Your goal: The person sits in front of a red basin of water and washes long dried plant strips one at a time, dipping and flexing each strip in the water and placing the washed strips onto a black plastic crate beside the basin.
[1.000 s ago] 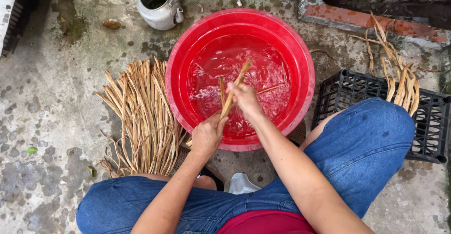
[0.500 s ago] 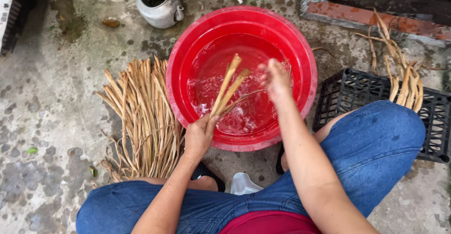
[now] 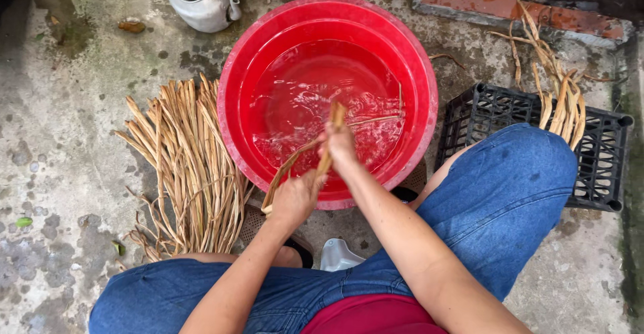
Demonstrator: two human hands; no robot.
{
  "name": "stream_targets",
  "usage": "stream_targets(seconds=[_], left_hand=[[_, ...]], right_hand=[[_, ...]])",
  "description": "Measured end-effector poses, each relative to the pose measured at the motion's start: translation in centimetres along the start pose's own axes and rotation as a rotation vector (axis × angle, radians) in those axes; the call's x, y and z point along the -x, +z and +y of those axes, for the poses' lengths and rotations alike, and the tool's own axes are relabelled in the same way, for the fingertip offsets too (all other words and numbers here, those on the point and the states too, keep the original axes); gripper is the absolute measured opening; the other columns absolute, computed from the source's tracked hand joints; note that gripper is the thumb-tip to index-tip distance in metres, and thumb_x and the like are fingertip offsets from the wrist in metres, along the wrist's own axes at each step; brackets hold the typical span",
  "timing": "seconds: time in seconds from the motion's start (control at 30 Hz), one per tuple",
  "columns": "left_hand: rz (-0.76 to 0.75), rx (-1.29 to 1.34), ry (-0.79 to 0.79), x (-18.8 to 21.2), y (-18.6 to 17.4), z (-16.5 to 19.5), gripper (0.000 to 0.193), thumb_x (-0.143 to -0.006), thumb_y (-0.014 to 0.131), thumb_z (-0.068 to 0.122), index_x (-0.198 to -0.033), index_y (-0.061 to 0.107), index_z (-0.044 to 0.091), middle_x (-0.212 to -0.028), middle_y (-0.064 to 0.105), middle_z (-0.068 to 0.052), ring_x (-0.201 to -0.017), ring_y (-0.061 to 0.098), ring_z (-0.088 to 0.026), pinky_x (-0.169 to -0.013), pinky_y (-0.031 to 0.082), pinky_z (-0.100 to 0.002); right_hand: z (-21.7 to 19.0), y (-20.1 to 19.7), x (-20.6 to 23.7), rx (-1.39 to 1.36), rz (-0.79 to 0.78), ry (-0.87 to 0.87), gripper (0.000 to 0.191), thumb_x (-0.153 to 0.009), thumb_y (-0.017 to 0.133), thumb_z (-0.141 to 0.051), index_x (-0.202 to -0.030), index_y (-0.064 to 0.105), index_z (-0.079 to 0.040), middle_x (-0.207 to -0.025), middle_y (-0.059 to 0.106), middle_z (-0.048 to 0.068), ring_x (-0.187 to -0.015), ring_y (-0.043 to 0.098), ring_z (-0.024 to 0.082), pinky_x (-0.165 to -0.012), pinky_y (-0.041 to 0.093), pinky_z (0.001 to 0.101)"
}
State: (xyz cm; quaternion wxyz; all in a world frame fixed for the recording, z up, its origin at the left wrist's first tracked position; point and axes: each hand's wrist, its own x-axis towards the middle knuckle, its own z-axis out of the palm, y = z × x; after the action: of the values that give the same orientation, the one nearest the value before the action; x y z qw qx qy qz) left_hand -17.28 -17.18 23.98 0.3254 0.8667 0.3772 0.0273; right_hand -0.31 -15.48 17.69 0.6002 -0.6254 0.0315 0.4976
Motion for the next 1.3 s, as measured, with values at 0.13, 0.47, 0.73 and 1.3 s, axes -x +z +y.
stream_targets(seconds=[0.13,0.47,0.73,1.3], left_hand=[[-0.014,0.019,0.043,1.3,-0.3,0.6,0.038,-0.102,0.052,0.043,-0.098,0.068,0.009,-0.070,0.069,-0.021,-0.070,0.069,-0.043,-0.064,0.054,-0.057],[-0.082,0.734,-0.229,0.0,-6.5,-3.4,0.038,-0.102,0.054,0.041,-0.112,0.078,0.013,-0.073,0.067,0.007,-0.052,0.045,-0.007,-0.046,0.041,-0.026],[-0.271,0.940,-0.273,-1.0,-6.6,-2.5,0.049,-0.104,0.049,0.046,-0.119,0.073,0.007,-0.064,0.053,0.001,-0.049,0.046,-0.007,-0.043,0.038,-0.023],[0.040,0.691,-0.278,-2.7,-6.5,-4.1,0.039,-0.105,0.054,0.041,-0.110,0.077,0.010,-0.055,0.041,0.007,-0.048,0.038,-0.004,-0.043,0.035,-0.025]], right_hand=[[0.2,-4.3,-5.8,-0.062,0.082,-0.103,0.021,-0.105,0.045,-0.019,-0.110,0.062,-0.007,-0.068,0.058,0.004,-0.045,0.047,0.012,-0.035,0.043,0.0259],[-5.9,-7.7,-6.8,-0.177,-0.043,-0.165,0.045,-0.101,0.049,-0.042,-0.124,0.063,-0.006,-0.107,0.072,0.010,-0.080,0.072,0.014,-0.073,0.063,0.0271],[-6.6,-3.4,-2.0,-0.168,-0.445,-0.284,0.035,-0.103,0.065,-0.030,-0.129,0.070,-0.006,-0.100,0.071,0.004,-0.079,0.062,0.010,-0.069,0.055,0.0255],[-9.5,0.7,4.1,0.927,-0.046,-0.733,0.091,-0.079,0.065,0.010,-0.157,0.035,-0.025,-0.166,0.015,0.009,-0.150,0.023,0.032,-0.114,0.039,0.0446]])
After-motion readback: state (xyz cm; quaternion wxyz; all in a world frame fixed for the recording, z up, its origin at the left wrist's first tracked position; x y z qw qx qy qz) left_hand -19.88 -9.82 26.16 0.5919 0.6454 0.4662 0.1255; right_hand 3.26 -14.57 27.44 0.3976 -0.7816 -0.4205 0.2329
